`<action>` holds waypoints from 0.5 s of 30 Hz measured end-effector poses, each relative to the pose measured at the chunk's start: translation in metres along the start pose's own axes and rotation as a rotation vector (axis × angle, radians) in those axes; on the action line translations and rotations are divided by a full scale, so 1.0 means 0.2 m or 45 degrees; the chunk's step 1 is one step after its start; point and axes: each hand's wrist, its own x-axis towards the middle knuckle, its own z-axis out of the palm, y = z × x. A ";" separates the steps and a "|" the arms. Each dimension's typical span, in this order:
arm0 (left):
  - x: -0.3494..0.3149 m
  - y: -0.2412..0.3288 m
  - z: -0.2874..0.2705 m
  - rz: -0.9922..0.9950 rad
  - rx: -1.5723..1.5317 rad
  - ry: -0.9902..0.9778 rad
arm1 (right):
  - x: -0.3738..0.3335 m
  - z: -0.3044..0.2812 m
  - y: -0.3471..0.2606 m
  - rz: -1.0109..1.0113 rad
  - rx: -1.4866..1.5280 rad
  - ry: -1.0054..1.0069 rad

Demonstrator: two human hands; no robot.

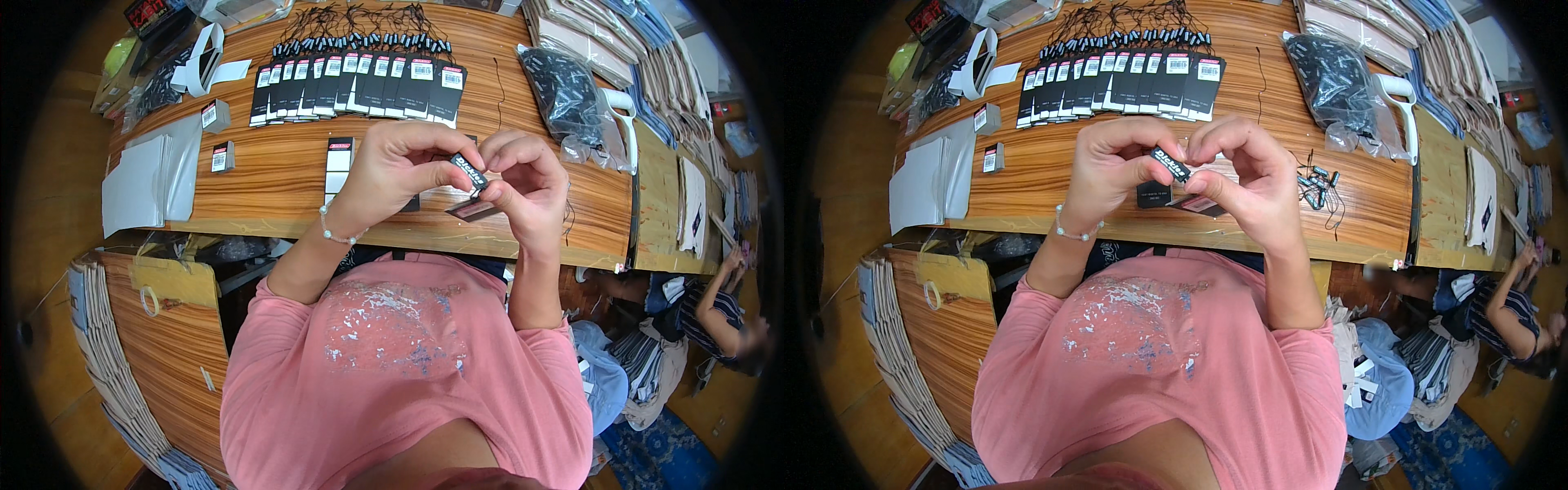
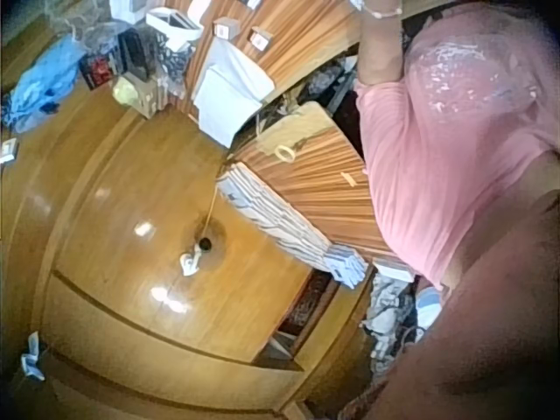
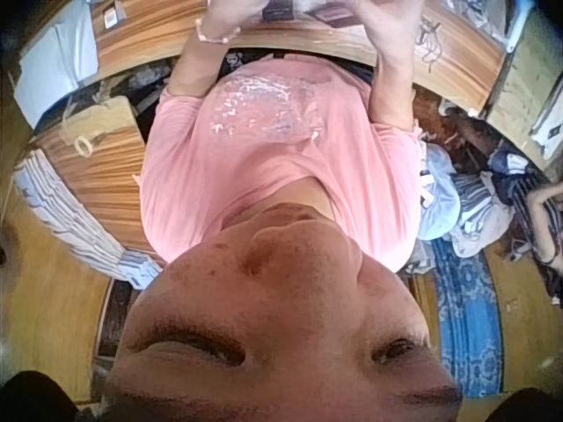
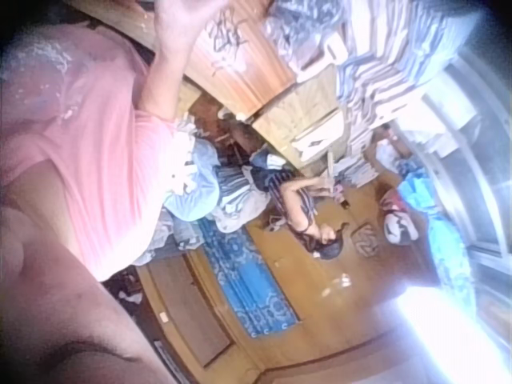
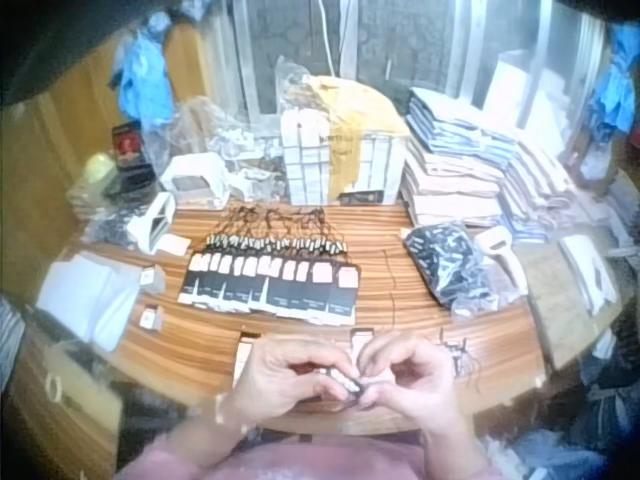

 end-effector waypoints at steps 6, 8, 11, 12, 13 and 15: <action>-0.01 0.02 0.02 -0.089 0.010 -0.045 | -0.03 -0.01 0.00 0.029 0.096 -0.033; -0.01 0.03 0.02 -0.100 0.053 -0.061 | -0.04 -0.01 -0.01 0.044 0.097 -0.033; 0.00 0.03 0.00 -0.132 0.073 -0.060 | -0.04 -0.03 0.01 0.059 -0.030 -0.053; 0.00 0.03 -0.01 -0.133 0.044 -0.066 | -0.04 -0.04 0.02 0.059 -0.091 -0.064; 0.00 0.03 -0.02 -0.134 0.015 -0.071 | -0.03 -0.04 0.02 0.115 -0.032 -0.039; 0.00 0.03 -0.03 -0.082 0.003 -0.012 | -0.04 -0.05 0.01 0.230 0.085 0.009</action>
